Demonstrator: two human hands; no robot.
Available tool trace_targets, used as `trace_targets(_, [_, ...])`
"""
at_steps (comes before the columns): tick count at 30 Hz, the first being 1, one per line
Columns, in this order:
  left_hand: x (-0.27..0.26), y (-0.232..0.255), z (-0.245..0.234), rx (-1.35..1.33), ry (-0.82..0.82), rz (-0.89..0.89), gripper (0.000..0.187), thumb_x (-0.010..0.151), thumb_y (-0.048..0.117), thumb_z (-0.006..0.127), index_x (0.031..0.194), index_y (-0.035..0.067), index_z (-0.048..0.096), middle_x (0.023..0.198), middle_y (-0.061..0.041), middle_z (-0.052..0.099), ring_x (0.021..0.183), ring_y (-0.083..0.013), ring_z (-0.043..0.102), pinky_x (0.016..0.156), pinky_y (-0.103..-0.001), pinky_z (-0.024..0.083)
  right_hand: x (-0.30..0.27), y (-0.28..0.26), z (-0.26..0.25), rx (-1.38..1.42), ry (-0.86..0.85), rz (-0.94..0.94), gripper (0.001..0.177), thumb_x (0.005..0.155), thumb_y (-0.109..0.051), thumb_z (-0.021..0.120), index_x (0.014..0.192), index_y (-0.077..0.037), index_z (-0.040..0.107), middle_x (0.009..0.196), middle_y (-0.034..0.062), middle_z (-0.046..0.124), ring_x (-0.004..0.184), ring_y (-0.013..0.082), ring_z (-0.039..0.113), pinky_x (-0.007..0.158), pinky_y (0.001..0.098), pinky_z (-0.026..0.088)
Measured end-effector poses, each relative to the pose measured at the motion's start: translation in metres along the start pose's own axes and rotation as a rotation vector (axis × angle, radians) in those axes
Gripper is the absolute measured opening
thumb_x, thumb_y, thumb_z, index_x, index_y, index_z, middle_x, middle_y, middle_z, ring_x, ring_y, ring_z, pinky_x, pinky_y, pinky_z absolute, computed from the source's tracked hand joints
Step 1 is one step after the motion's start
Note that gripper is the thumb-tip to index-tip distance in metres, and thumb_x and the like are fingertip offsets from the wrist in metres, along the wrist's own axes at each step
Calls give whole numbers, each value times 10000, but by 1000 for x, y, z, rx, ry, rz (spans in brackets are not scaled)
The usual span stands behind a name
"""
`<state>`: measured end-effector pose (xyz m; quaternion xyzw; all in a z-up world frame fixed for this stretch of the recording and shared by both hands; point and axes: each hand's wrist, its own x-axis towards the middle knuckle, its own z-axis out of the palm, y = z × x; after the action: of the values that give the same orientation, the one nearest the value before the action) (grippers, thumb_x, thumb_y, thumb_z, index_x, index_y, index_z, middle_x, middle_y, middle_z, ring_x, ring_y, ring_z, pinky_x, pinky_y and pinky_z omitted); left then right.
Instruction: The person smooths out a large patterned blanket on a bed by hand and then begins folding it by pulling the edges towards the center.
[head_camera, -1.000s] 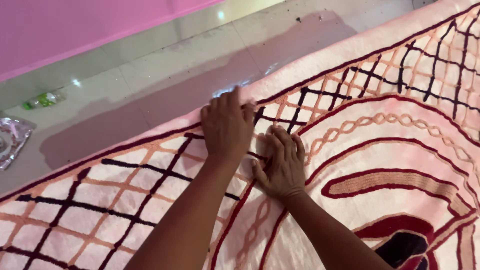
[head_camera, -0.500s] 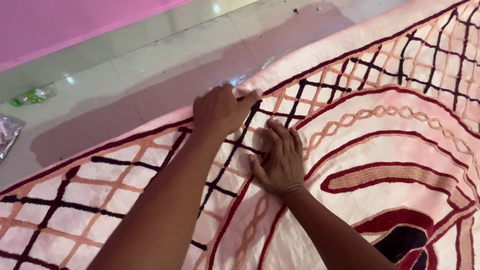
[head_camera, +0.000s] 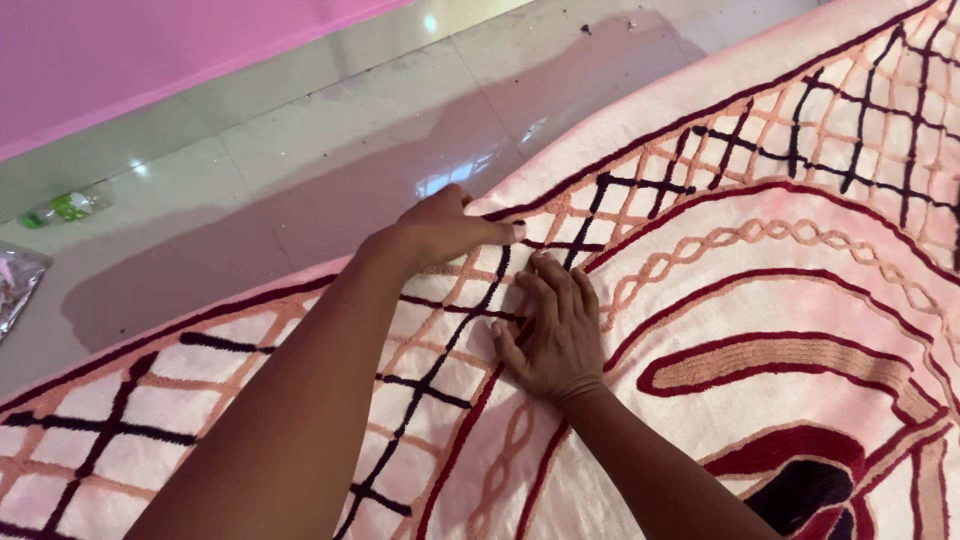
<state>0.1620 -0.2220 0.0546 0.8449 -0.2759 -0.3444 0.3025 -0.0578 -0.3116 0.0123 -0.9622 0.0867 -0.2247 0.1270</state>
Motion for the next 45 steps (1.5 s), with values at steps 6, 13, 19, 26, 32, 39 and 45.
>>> trace_targets(6, [-11, 12, 10, 165, 96, -43, 879, 771, 660, 699, 1349, 3, 616, 1374, -227, 634, 1279, -346, 614, 1085, -444, 471, 0, -1, -1, 18, -24, 12, 632, 887, -450, 638, 1374, -67, 518, 1476, 150, 520, 1429, 290, 463, 1241, 498, 251])
trace_targets(13, [-22, 24, 22, 311, 341, -26, 732, 897, 475, 707, 1427, 14, 502, 1257, -181, 689, 1198, -336, 640, 1095, -497, 403, -1, 2, 0, -14, -31, -3, 647, 918, -468, 630, 1396, -52, 502, 1503, 162, 503, 1439, 306, 450, 1243, 495, 245])
trace_targets(19, [-113, 20, 123, 114, 974, 327, 316, 1031, 222, 558, 1323, 114, 613, 1435, -110, 575, 1392, -294, 513, 1178, -491, 349, -3, 6, 5, -21, -67, 30, 583, 950, -381, 558, 1440, -70, 509, 1534, 143, 497, 1479, 303, 426, 1253, 501, 234])
trace_targets(26, [-125, -9, 163, 248, 852, 170, 533, 1044, 292, 395, 1519, 73, 496, 1641, -144, 416, 1539, -320, 351, 1277, -510, 186, 1, 4, 1, 45, -48, -22, 521, 936, -303, 506, 1410, -88, 530, 1521, 156, 503, 1473, 313, 427, 1249, 530, 229])
trace_targets(32, [-116, -12, 173, 386, 773, 59, 572, 1034, 365, 370, 1542, 112, 443, 1650, -146, 341, 1534, -315, 271, 1252, -506, 126, -2, 11, 5, 69, -13, -43, 519, 962, -308, 497, 1423, -72, 532, 1520, 186, 507, 1471, 345, 432, 1234, 567, 237])
trace_targets(39, [-112, -9, 175, 516, 754, -21, 593, 1030, 378, 347, 1573, 143, 384, 1681, -110, 276, 1551, -263, 217, 1259, -478, 86, -3, 20, 0, 87, -128, -75, 534, 1032, -325, 453, 1490, -51, 481, 1593, 185, 431, 1533, 332, 337, 1250, 562, 187])
trace_targets(45, [-112, -4, 170, 499, 778, 4, 619, 1008, 376, 406, 1576, 129, 398, 1677, -128, 292, 1553, -267, 238, 1264, -476, 94, -47, 36, -41, 5, -216, -192, 659, 1046, -405, 442, 1557, 6, 375, 1638, 190, 345, 1553, 317, 271, 1263, 514, 137])
